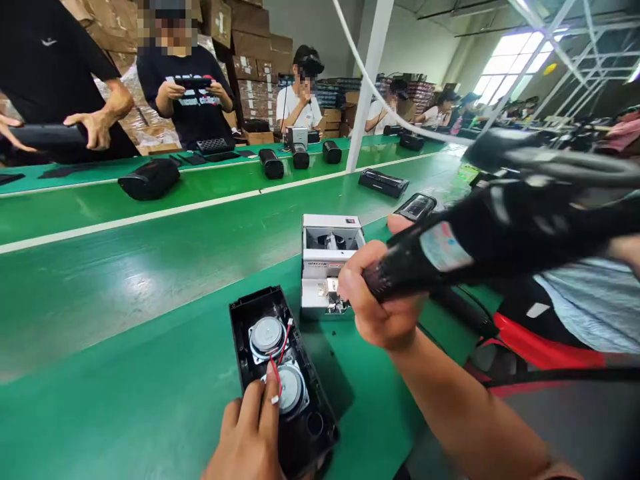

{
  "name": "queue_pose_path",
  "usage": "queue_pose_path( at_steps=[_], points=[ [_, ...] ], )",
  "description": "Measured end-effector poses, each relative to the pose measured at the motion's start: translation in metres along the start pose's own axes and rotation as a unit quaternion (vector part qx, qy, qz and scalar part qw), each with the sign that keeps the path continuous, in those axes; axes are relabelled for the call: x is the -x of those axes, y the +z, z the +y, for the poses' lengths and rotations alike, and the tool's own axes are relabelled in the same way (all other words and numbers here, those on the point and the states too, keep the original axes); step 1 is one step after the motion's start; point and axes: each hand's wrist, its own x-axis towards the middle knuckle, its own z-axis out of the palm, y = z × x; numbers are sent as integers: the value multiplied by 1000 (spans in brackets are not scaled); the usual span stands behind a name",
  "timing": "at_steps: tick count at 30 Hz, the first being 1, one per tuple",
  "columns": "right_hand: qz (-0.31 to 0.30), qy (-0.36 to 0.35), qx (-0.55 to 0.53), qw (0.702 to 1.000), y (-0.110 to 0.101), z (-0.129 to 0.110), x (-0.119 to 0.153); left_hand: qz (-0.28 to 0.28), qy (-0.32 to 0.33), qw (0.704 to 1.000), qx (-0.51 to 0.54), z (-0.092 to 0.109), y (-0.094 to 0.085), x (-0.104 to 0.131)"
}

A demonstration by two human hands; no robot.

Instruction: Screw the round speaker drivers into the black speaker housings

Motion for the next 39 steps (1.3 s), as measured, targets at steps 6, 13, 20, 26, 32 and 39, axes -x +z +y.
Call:
queue_pose_path(
  at_steps=[6, 13, 20, 26, 32, 39],
  points=[
    [18, 148, -61, 987, 5, -13, 8, -43, -48, 998, 16, 25, -24, -8],
    [-23, 197, -141, 970, -11, -91, 54, -55, -38, 997, 30, 26, -26, -6],
    [12, 147, -153, 977, 11, -77, 91, -77, -60, 995, 3, 39, -41, -12],
    [-7, 142, -148, 979, 8, -68, 100, -84, -67, 994, 9, 38, -41, -11],
    [13, 142, -139, 980, 17, -62, 107, -77, -72, 994, 9, 39, -39, -12],
    [-56, 134, -160, 976, 17, -55, 106, -61, -68, 996, 3, 41, -39, -13]
  ],
)
